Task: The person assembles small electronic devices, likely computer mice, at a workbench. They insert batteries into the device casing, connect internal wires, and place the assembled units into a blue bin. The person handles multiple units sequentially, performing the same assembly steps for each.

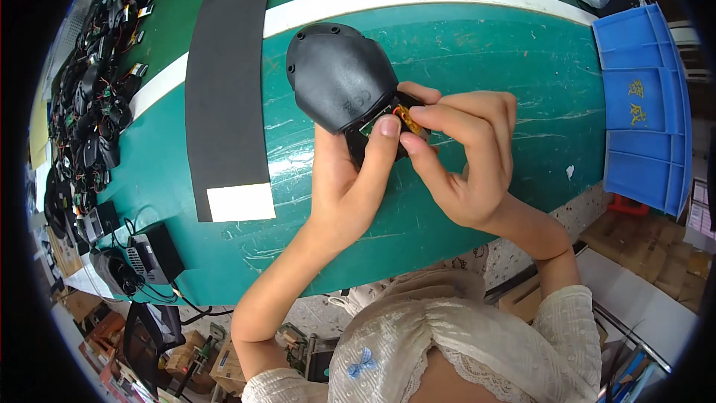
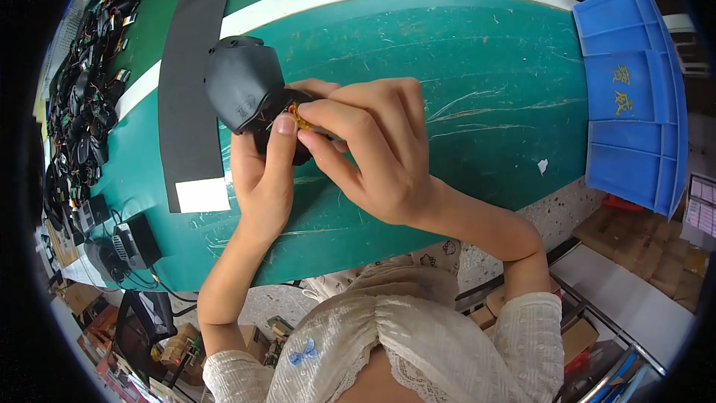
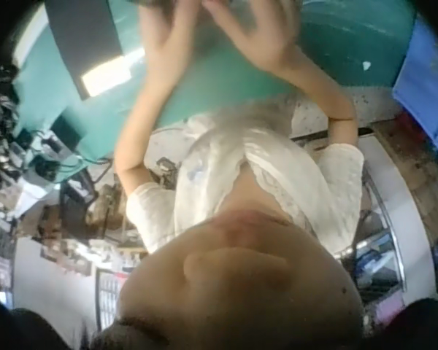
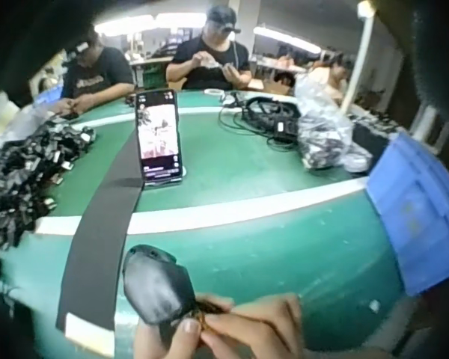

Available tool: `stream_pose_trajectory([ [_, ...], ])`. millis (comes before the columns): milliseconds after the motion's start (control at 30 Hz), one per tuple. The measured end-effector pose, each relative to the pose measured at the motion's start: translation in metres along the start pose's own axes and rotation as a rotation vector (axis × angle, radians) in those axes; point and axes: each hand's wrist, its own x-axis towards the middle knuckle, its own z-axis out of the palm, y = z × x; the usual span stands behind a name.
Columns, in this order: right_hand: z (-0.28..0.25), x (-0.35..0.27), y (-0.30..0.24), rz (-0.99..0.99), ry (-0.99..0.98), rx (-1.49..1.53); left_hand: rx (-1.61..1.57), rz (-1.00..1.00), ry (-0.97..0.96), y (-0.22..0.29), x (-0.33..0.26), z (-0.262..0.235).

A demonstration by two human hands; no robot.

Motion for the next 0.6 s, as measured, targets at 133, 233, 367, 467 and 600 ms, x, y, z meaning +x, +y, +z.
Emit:
stream_pose_trajectory([
  [133,-0.0056,-0.0017,0.0002,0.013,-0.069,0.013,-0.022,0.004,0.000,-0.0023,0.0007,-0.0007],
  [233,-0.0077,-0.0015,-0.0001,0.024,-0.085,0.024,0.016,0.033,-0.021,-0.0038,0.0019,-0.0018],
  [367,-0.0084,-0.0003,0.0002,0.059,-0.089,0.036,0.066,0.009,-0.012,-0.0022,0.0019,-0.0026],
  [467,-0.0084,-0.0002,-0.0009,0.086,-0.106,0.030,0.045,-0.028,0.010,-0.0021,0.0021,-0.0025],
  [600,-0.0046,0.0030,-0.0028,0.119,-0.059,0.003,-0.031,-0.091,0.058,-0.0023,0.0026,-0.0010],
])
